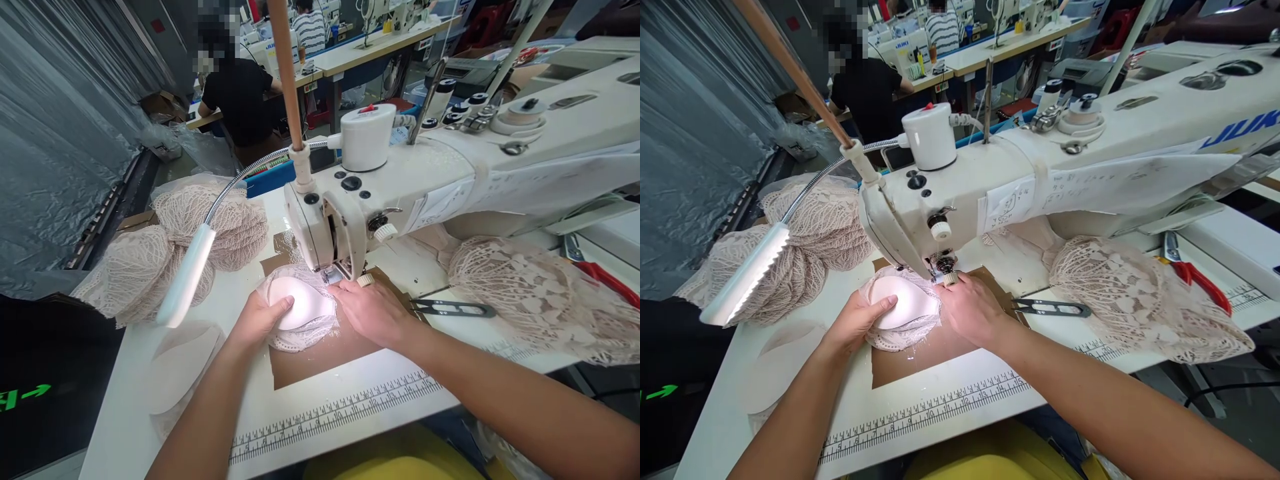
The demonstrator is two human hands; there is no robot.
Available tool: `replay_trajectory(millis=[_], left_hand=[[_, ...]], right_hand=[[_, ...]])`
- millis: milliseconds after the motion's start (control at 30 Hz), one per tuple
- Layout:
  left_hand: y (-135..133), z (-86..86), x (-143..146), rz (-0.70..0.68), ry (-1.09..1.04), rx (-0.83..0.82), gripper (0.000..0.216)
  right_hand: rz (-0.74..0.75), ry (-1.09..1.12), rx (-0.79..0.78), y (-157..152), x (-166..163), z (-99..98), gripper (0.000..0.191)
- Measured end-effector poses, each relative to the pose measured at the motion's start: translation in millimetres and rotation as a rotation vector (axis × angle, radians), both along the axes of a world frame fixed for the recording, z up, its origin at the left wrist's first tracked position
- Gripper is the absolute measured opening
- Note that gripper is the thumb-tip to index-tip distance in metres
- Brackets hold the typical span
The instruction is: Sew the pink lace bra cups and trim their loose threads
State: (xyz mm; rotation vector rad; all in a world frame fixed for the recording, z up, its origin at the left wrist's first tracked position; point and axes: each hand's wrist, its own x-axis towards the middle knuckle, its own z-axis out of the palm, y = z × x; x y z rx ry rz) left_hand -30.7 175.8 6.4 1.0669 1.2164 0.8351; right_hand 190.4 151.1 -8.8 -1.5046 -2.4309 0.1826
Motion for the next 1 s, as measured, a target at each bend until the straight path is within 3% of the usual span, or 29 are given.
replay_trajectory(millis=[300,700,1000], left_hand=[[2.3,-5.2,-1.8,0.020,0.007,0.059,0.061],[3.6,-6.9,-2.8,0.088,-0.018,0.087,0.071],[2.8,-6.7,-3.7,0.043,-0.045,0.154,0.064]], right_hand=[[0.084,0.035,0.080,-1.2,6.3,-3.7,0.031],[0.062,0.015,0.076,0.3,4.9,-0.3,0.031],[0.118,0.034,0.072,-1.1,6.3,-1.0,0.033]])
